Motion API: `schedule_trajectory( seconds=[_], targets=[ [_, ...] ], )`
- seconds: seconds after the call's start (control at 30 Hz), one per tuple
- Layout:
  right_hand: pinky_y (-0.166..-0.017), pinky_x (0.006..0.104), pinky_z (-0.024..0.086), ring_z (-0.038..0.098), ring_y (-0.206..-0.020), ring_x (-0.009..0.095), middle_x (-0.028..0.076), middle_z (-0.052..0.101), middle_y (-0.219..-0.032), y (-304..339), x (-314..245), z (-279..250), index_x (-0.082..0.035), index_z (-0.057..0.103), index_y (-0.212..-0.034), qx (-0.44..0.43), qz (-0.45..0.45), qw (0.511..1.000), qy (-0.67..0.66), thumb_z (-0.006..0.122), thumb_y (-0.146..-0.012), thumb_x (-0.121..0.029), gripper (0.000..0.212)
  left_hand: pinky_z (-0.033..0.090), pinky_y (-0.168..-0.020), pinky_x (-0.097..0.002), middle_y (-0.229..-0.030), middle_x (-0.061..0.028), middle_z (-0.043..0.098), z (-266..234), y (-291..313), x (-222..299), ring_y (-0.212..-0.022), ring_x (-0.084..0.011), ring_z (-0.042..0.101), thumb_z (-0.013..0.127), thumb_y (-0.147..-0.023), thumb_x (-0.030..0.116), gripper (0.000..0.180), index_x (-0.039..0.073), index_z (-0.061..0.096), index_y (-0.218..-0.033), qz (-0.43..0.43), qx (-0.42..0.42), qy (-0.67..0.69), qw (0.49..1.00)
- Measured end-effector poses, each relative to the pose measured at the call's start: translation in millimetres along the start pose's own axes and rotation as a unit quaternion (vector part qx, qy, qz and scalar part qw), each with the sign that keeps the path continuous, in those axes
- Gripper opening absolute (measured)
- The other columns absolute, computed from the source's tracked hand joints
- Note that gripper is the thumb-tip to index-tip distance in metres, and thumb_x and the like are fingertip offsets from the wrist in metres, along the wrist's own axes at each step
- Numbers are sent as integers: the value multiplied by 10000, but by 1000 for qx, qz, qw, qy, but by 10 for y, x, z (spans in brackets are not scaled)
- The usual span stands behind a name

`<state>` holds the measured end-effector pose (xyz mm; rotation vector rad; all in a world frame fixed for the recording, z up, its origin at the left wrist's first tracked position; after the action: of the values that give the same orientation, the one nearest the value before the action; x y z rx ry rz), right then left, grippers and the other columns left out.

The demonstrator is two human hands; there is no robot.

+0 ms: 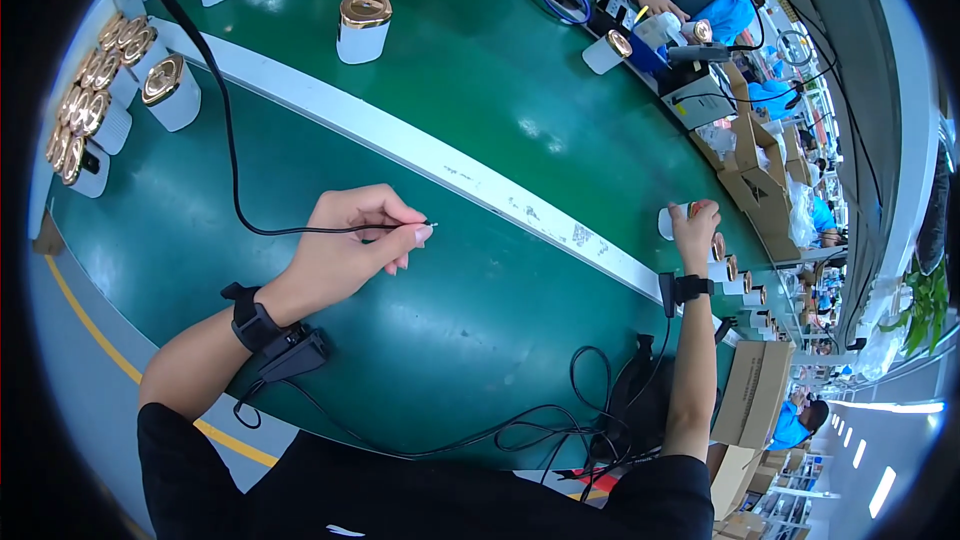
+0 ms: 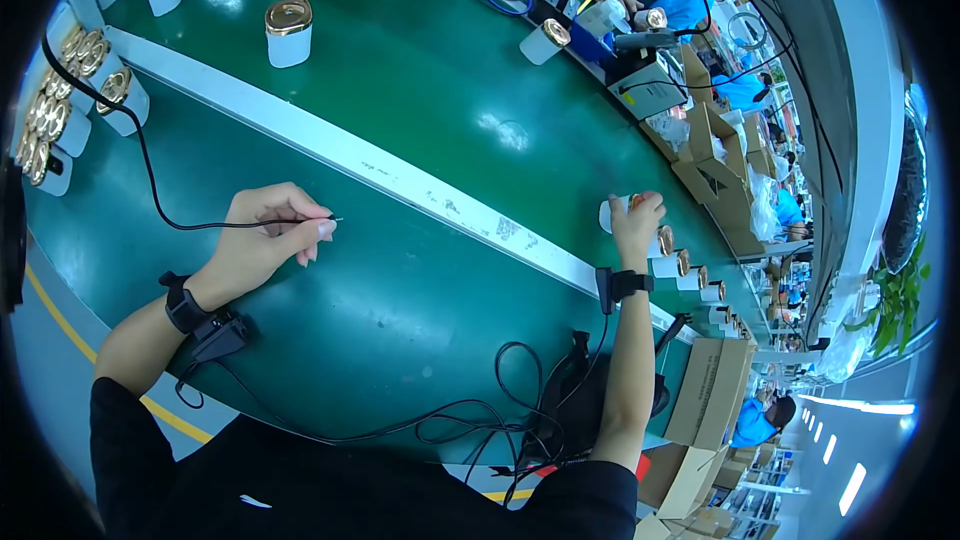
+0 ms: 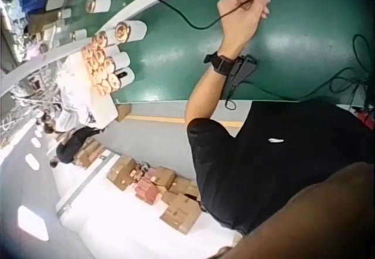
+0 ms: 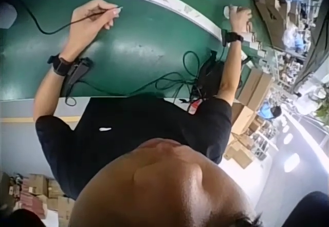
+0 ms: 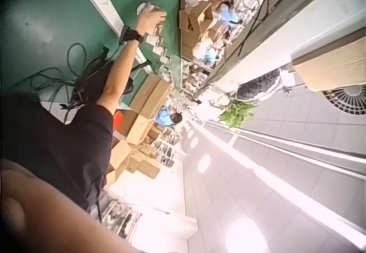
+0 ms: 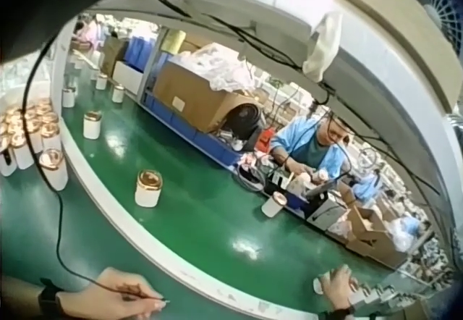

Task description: The person picks up a white and gold electronic device from the conveyor belt, inserts a black cable into its port, and then places the device back onto the belt, repeating this process for several more units.

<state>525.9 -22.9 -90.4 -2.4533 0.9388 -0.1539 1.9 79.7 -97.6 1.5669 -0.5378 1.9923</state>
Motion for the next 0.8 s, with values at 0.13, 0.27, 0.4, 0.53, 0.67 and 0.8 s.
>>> schedule_trajectory(
  seconds=[0.13, 0.27, 0.4, 0.53, 0.67, 0.8],
  targets=[
    [-1079, 443, 346, 431, -1294, 370, 259, 500, -1317, -347, -715, -45, 58, 389, -1340, 120, -144, 975, 117, 738, -802, -484, 839, 502, -534, -211, -845, -89, 686, 46, -63, -12, -646, -89, 629, 684, -889, 16, 44, -8, 654, -910, -31, 5, -7, 999],
    [-1065, 399, 367, 446, -1288, 348, 253, 457, -1386, -1000, -1729, 383, 103, 376, -1370, -38, -58, 947, -315, 784, -747, -538, 983, 508, -545, -213, -854, -84, 693, 95, -12, -3, -654, -88, 632, 690, -892, 31, 45, 1, 656, -899, -51, -1, -43, 998],
    [-1068, 400, 371, 476, -1251, 349, 244, 505, -1313, -1599, -1710, 1012, 123, 406, -1335, 4, 14, 898, -440, 799, -755, -485, 927, 514, -557, -214, -858, -80, 697, 119, -11, 212, -664, -83, 633, 691, -898, 45, 52, 5, 657, -894, -13, -14, -72, 997],
    [-1000, 402, 429, 556, -1135, 261, 127, 585, -1203, -1423, -1949, 733, 10, 500, -1291, -137, 64, 771, -619, 752, -827, -443, 696, 520, -578, -215, -872, -75, 698, 30, 140, 399, -688, -78, 636, 678, -910, 52, 53, 3, 658, -906, -21, 0, -49, 999],
    [-859, 395, 520, 631, -941, 243, 100, 622, -1083, -174, -2995, -75, -63, 554, -1225, -230, 141, 481, -834, 579, -950, -429, 459, 522, -598, -214, -898, -75, 697, -177, 314, 256, -715, -83, 642, 666, -916, 46, 58, -2, 654, -947, 1, 67, -58, 996],
    [-693, 401, 566, 645, -822, 255, 103, 617, -1016, 886, -3333, -747, -42, 521, -1271, -359, 79, 385, -847, 482, -983, -433, 487, 523, -616, -214, -916, -79, 691, -219, 270, 211, -742, -96, 651, 652, -920, 31, 84, -10, 646, -993, 58, 82, -31, 995]
  ],
)
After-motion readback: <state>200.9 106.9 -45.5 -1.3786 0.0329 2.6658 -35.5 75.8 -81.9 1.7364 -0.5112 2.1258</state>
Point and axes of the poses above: each hand's wrist, its own y-axis away from the middle knuckle, its own z-axis out of the palm, x = y × z, the point moved 1 cm from there along -y, towards the middle knuckle
